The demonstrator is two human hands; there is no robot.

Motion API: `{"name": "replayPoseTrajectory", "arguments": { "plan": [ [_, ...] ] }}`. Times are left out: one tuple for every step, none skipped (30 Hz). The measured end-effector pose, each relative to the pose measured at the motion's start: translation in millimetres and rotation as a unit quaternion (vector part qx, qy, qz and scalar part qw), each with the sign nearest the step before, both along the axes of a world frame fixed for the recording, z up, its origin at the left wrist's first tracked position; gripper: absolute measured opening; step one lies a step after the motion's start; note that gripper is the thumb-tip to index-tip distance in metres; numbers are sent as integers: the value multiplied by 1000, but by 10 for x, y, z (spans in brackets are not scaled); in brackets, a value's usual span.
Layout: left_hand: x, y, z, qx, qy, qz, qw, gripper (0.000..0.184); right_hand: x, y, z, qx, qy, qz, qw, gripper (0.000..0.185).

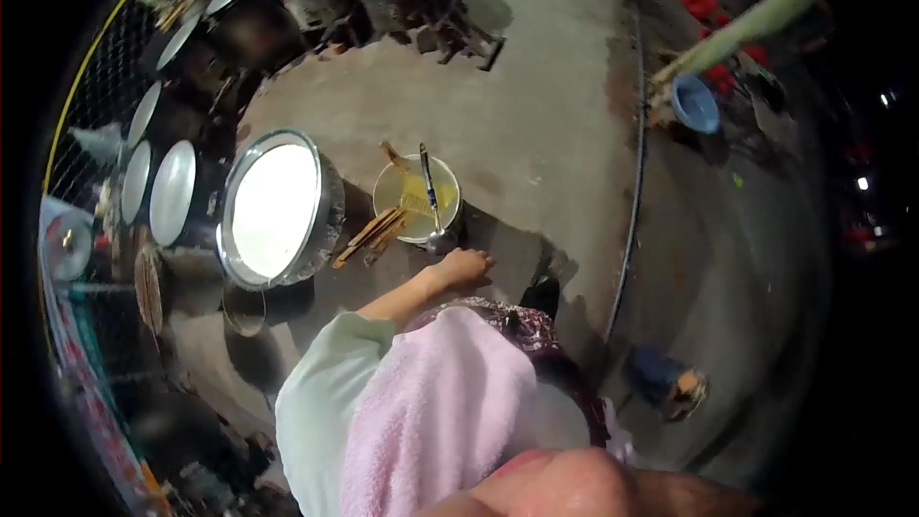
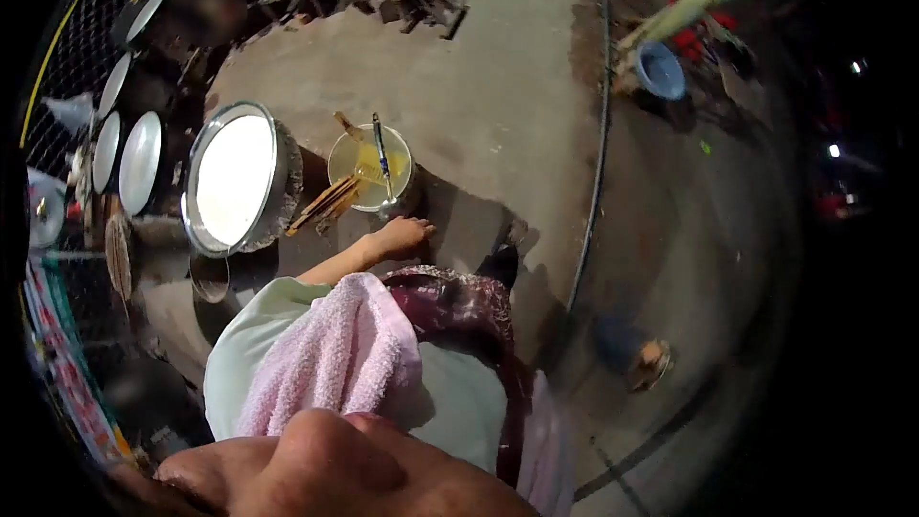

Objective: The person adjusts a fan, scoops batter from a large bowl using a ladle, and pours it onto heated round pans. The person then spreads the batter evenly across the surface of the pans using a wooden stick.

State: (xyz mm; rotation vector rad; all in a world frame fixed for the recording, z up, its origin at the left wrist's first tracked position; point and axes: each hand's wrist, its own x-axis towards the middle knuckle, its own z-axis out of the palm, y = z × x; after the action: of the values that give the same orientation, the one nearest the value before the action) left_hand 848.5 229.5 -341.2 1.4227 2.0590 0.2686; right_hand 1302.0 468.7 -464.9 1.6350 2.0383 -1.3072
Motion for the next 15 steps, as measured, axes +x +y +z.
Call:
{"name": "replayPoseTrajectory", "arguments": {
  "plan": [
    [-64,79,-42,-11,-10,25,1000,34,-186,279,-40,-5,-5,19,1000,18],
    [-108,157,-99,-31,-17,51,998,33,-347,558,-140,-10,-4,44,999,18],
    [-173,245,-171,-48,-21,77,996,32,-558,825,-199,-11,-4,68,998,19],
    [-232,337,-244,-63,-24,104,992,31,-784,1106,-228,-9,2,98,995,19],
    [-280,420,-336,-57,-24,152,986,31,-987,1434,-274,-5,8,131,991,20],
    [-325,535,-208,-57,-25,183,981,32,-1196,1765,-298,-2,14,163,987,20],
    [-372,633,-14,-62,-25,209,976,33,-1386,2083,-355,3,19,193,981,21],
    [-405,714,134,-66,-27,231,970,33,-1556,2440,-442,17,25,225,974,21],
    [-455,728,-35,-61,-46,266,961,36,-1780,2812,-530,42,29,259,965,22],
    [-434,725,-120,39,-38,330,942,37,-2048,3200,-654,78,29,296,952,22],
    [-494,796,-41,36,-67,385,920,38,-2422,3546,-690,124,16,328,937,17],
    [-515,857,55,32,-102,439,892,39,-2799,3890,-722,170,1,356,919,14],
    [-533,891,105,6,-98,460,883,38,-3259,3979,-400,84,-1,274,958,9],
    [-552,904,147,-21,-95,479,873,38,-3692,3987,27,-1,-7,187,982,8],
    [-604,919,184,-44,-90,497,862,37,-3979,4148,-28,-44,5,135,990,8]
  ]
}}
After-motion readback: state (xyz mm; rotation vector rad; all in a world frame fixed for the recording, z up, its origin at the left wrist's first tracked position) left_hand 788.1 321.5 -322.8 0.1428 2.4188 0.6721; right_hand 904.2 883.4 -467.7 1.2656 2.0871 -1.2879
